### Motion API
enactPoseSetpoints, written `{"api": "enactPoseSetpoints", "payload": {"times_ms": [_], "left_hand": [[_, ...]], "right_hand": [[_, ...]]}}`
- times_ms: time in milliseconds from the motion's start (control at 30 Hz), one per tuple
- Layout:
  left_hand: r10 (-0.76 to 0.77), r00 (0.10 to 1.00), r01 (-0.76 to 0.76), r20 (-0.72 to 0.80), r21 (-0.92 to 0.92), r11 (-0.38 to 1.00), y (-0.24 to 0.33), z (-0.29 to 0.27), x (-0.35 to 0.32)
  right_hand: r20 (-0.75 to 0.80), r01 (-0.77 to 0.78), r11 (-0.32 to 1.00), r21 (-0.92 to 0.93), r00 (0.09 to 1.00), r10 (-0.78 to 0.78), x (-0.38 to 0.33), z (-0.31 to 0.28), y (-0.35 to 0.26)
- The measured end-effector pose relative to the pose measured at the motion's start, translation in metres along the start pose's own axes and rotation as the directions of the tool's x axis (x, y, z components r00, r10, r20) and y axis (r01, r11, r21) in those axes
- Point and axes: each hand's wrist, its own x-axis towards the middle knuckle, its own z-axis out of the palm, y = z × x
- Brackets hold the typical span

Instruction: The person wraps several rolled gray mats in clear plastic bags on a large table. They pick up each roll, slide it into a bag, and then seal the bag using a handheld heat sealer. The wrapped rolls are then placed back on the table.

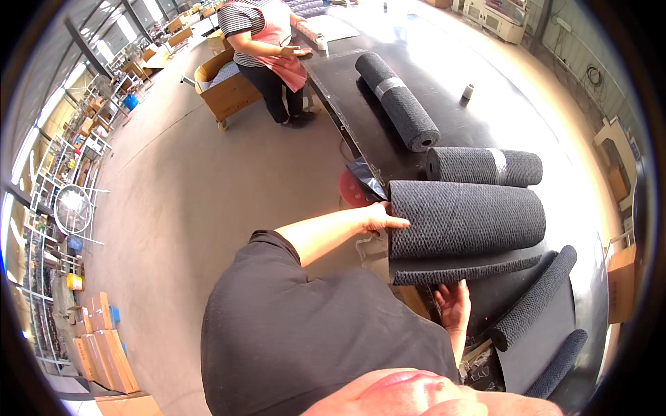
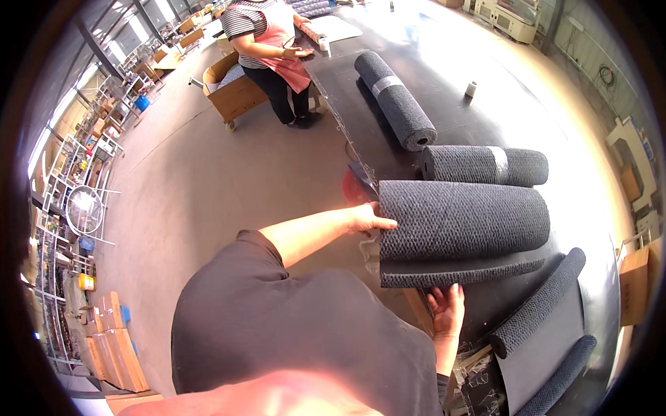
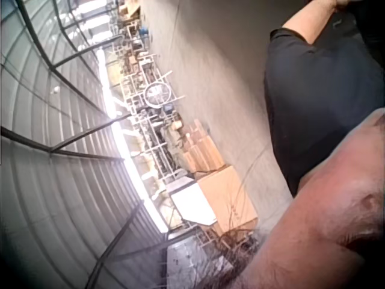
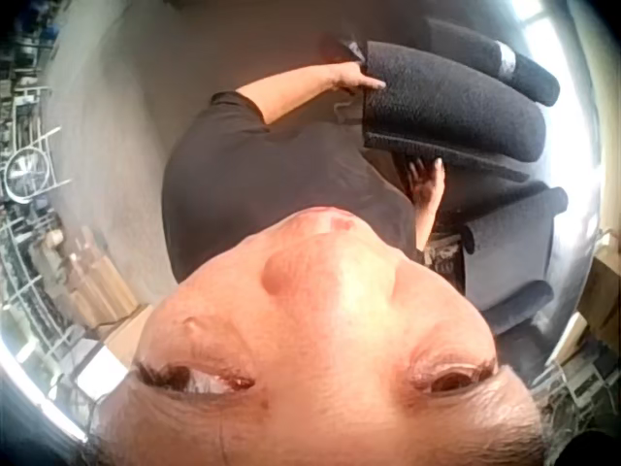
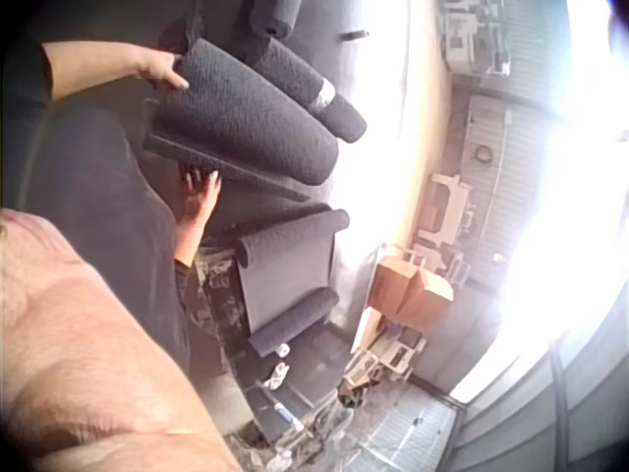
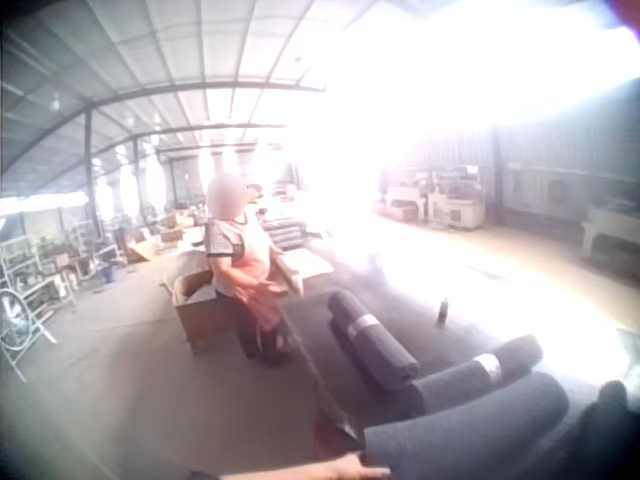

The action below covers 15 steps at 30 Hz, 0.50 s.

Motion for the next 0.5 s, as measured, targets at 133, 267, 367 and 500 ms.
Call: {"api": "enactPoseSetpoints", "payload": {"times_ms": [133,267,367,500], "left_hand": [[0.382,0.9,-0.331,-0.208,0.242,0.912,-0.024,-0.008,0.024],[0.21,0.971,-0.144,-0.111,0.43,0.891,-0.008,-0.002,0.013],[0.333,0.936,-0.248,-0.11,0.464,0.85,-0.023,0.018,0.027],[0.551,0.835,-0.492,-0.006,0.441,0.751,-0.053,0.082,0.054]], "right_hand": [[-0.161,0.12,0.989,0.089,0.981,-0.105,0.034,0.018,-0.001],[-0.279,0.266,0.964,0.003,0.926,-0.255,0.059,0.028,-0.003],[-0.282,0.421,0.907,-0.018,0.868,-0.408,0.076,0.008,-0.008],[-0.352,0.436,0.851,-0.292,0.778,-0.52,0.081,-0.046,-0.056]]}}
